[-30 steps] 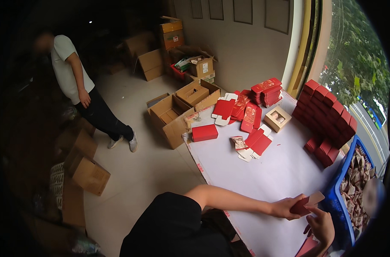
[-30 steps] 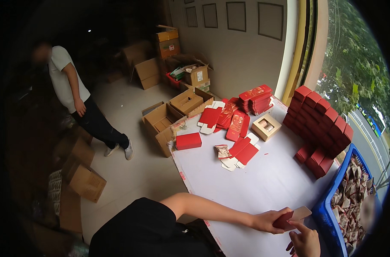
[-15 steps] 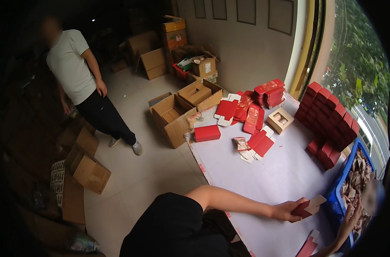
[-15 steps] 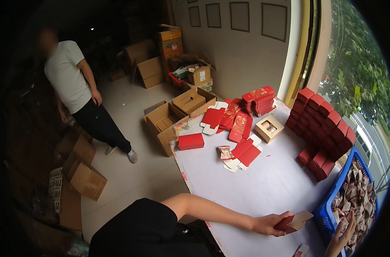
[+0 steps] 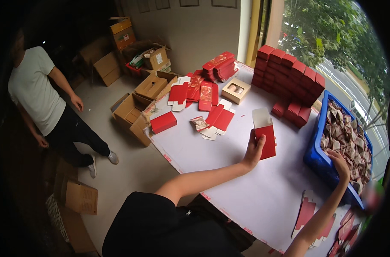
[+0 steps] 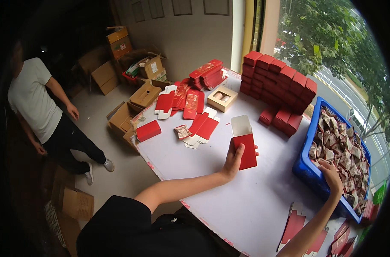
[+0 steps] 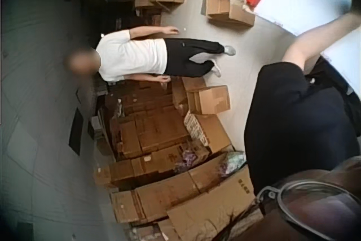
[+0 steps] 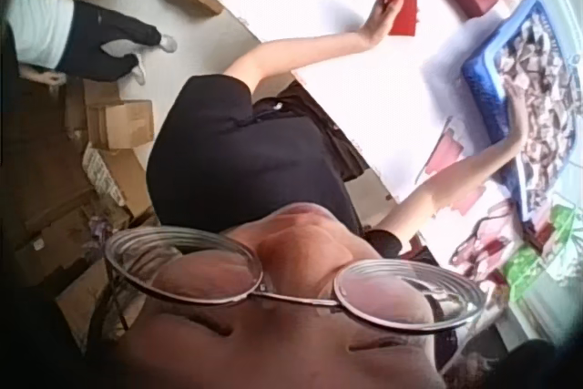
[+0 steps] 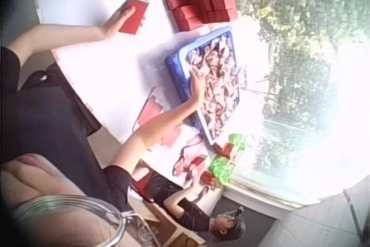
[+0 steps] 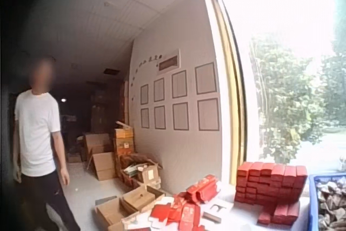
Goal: The person assembles small red cardboard boxes by folding flat pieces into shape, inserting wrapped items from a blue basket, and closing the flaps. Completed boxes are stacked on the table. Another person moves around the room handling cardboard boxes in the background.
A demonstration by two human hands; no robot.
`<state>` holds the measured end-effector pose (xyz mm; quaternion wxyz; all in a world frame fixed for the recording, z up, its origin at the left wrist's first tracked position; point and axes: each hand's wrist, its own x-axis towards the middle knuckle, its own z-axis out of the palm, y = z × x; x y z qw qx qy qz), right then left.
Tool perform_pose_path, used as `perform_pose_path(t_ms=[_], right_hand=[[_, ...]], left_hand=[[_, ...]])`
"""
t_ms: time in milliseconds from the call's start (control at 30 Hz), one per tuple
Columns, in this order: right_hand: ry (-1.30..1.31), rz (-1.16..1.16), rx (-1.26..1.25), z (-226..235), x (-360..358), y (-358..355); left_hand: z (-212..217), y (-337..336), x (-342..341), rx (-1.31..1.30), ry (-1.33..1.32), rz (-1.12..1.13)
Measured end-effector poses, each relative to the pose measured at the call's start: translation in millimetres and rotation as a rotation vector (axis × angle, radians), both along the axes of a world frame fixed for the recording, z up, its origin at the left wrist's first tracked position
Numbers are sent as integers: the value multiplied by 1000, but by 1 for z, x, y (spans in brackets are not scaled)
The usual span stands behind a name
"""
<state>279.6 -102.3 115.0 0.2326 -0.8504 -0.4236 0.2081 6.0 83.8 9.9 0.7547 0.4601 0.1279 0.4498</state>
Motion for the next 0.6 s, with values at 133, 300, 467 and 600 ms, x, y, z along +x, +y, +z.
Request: perform_pose_path(t_ms=[133, 300, 467, 600], right_hand=[[22, -56, 95, 0, 1, -10], [-84, -193, 354, -6, -4, -22], [-175, -260, 836, -11, -24, -23], [158, -230, 1089, -7, -36, -29]], left_hand=[[-12, -14, 7, 135, 43, -114], [-31, -20, 17, 229, 100, -160], [-12, -30, 9, 216, 116, -386], [-21, -35, 6, 250, 178, -497]])
